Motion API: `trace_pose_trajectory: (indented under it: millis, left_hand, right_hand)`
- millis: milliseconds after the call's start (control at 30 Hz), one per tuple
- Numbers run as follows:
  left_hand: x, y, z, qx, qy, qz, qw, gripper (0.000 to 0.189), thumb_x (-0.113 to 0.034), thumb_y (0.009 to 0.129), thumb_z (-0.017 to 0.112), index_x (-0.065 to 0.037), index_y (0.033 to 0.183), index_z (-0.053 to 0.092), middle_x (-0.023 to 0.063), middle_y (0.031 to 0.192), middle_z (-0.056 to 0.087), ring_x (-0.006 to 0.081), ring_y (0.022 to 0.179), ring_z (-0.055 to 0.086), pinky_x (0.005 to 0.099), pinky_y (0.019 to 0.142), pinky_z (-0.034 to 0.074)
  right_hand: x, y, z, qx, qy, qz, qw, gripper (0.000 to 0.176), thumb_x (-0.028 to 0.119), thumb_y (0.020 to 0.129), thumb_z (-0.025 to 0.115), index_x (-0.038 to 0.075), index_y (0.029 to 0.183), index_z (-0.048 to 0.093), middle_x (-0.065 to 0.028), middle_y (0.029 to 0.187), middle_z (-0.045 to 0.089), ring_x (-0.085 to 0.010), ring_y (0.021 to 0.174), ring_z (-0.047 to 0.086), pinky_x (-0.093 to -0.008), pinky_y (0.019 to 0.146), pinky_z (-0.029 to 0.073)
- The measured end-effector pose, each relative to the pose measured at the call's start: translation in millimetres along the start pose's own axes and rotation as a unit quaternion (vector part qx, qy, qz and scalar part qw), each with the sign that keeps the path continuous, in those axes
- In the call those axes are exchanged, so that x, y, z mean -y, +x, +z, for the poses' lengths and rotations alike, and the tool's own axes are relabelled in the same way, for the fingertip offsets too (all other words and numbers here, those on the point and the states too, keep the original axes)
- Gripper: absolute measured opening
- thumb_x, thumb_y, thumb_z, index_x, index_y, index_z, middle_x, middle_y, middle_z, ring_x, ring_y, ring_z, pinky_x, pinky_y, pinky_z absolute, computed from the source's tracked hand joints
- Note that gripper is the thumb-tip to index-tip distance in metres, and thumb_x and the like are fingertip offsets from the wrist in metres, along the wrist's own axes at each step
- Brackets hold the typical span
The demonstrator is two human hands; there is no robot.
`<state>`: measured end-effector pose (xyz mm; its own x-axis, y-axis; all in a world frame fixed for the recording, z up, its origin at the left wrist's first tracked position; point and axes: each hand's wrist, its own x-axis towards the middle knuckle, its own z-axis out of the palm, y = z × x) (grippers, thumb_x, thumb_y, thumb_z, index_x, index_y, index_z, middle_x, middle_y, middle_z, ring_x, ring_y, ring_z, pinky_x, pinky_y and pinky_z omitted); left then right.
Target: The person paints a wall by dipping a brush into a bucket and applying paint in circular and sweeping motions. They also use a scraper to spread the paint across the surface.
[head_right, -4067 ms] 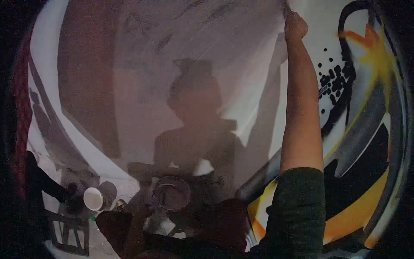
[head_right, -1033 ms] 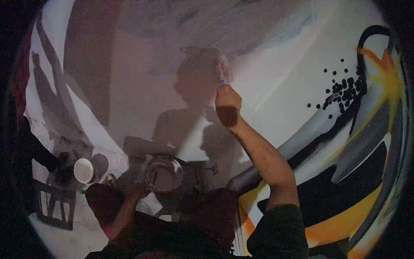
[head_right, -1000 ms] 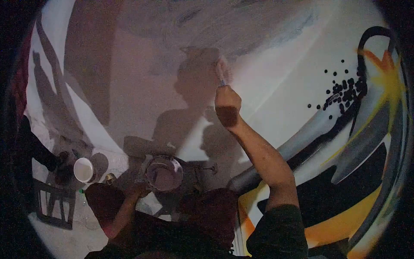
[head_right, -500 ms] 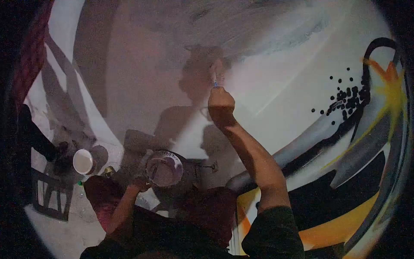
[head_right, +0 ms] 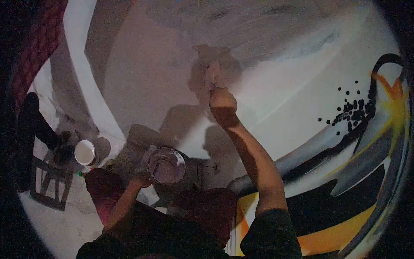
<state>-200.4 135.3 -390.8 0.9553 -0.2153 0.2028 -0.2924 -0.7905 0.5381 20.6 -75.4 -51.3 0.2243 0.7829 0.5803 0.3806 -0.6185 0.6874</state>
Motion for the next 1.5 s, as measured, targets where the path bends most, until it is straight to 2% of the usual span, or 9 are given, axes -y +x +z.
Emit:
trace_pose_trajectory:
  millis: [133,233,333,533,633,1033,1267,1333,1500]
  left_hand:
    - [10,4,11,0.068,-0.002,-0.056,0.996,0.086,-0.037,0.082,0.064,-0.012,0.148,0.015,0.0150,0.153,0.010,0.0355,0.140,0.010,0.0447,0.116,0.008]
    - [24,0,29,0.117,-0.011,-0.100,0.988,0.084,-0.037,0.082,0.064,-0.012,0.147,0.018,0.0154,0.151,0.013,0.0357,0.139,0.012,0.0450,0.115,0.010]
    - [32,-8,46,0.150,-0.021,-0.123,0.981,0.081,-0.038,0.082,0.063,-0.012,0.145,0.020,0.0158,0.150,0.015,0.0360,0.138,0.014,0.0453,0.114,0.012]
    - [37,3,42,0.155,-0.026,-0.133,0.979,0.077,-0.039,0.082,0.062,-0.011,0.143,0.024,0.0166,0.147,0.020,0.0366,0.135,0.019,0.0459,0.112,0.015]
    - [38,10,35,0.148,-0.024,-0.137,0.979,0.075,-0.039,0.082,0.062,-0.011,0.142,0.026,0.0170,0.145,0.022,0.0369,0.134,0.021,0.0462,0.111,0.017]
    - [37,2,23,0.175,-0.003,-0.170,0.970,0.068,-0.041,0.083,0.060,-0.010,0.137,0.034,0.0185,0.139,0.032,0.0380,0.129,0.030,0.0475,0.108,0.024]
    - [49,-28,40,0.218,0.013,-0.193,0.957,0.064,-0.042,0.084,0.059,-0.009,0.134,0.039,0.0195,0.136,0.037,0.0387,0.126,0.035,0.0482,0.105,0.028]
    - [54,-34,47,0.229,0.015,-0.198,0.953,0.063,-0.042,0.084,0.059,-0.009,0.134,0.040,0.0197,0.135,0.039,0.0389,0.125,0.036,0.0484,0.105,0.030]
    - [59,-24,52,0.243,0.011,-0.204,0.948,0.061,-0.043,0.084,0.058,-0.009,0.132,0.044,0.0204,0.132,0.043,0.0394,0.123,0.040,0.0489,0.103,0.033]
  right_hand:
    - [22,24,-21,0.230,0.129,0.178,0.948,0.027,0.024,0.090,0.050,0.000,0.096,0.063,-0.0192,0.082,0.061,-0.0320,0.079,0.063,-0.0409,0.067,0.053]
    - [34,22,-11,0.144,0.135,0.146,0.969,0.015,0.012,0.083,0.053,0.003,0.091,0.062,-0.0161,0.084,0.060,-0.0336,0.072,0.062,-0.0429,0.063,0.053]
    - [37,32,-1,0.201,0.167,0.080,0.962,0.018,0.013,0.085,0.051,0.001,0.094,0.062,-0.0181,0.088,0.061,-0.0356,0.079,0.063,-0.0450,0.065,0.053]
    - [58,66,-26,0.338,0.144,0.197,0.909,0.020,0.016,0.088,0.051,0.000,0.092,0.063,-0.0180,0.088,0.063,-0.0347,0.080,0.065,-0.0442,0.070,0.055]
    - [59,60,-15,0.277,0.160,0.154,0.935,0.022,0.017,0.090,0.050,0.000,0.091,0.064,-0.0181,0.088,0.064,-0.0332,0.077,0.066,-0.0436,0.073,0.055]
    - [8,90,-57,0.333,0.176,0.161,0.912,0.042,0.034,0.094,0.046,-0.004,0.096,0.064,-0.0193,0.092,0.064,-0.0335,0.085,0.065,-0.0452,0.078,0.052]
    - [-103,126,-89,0.327,0.059,0.225,0.916,0.053,0.047,0.094,0.045,-0.002,0.101,0.065,-0.0203,0.099,0.065,-0.0345,0.095,0.063,-0.0454,0.083,0.050]
    - [-170,116,-79,0.206,0.028,0.187,0.960,0.048,0.047,0.091,0.048,0.004,0.097,0.068,-0.0177,0.098,0.067,-0.0338,0.095,0.064,-0.0491,0.083,0.050]
    - [-299,135,-131,0.249,-0.083,0.238,0.935,0.056,0.051,0.094,0.042,0.002,0.102,0.067,-0.0194,0.101,0.066,-0.0336,0.093,0.064,-0.0471,0.084,0.050]
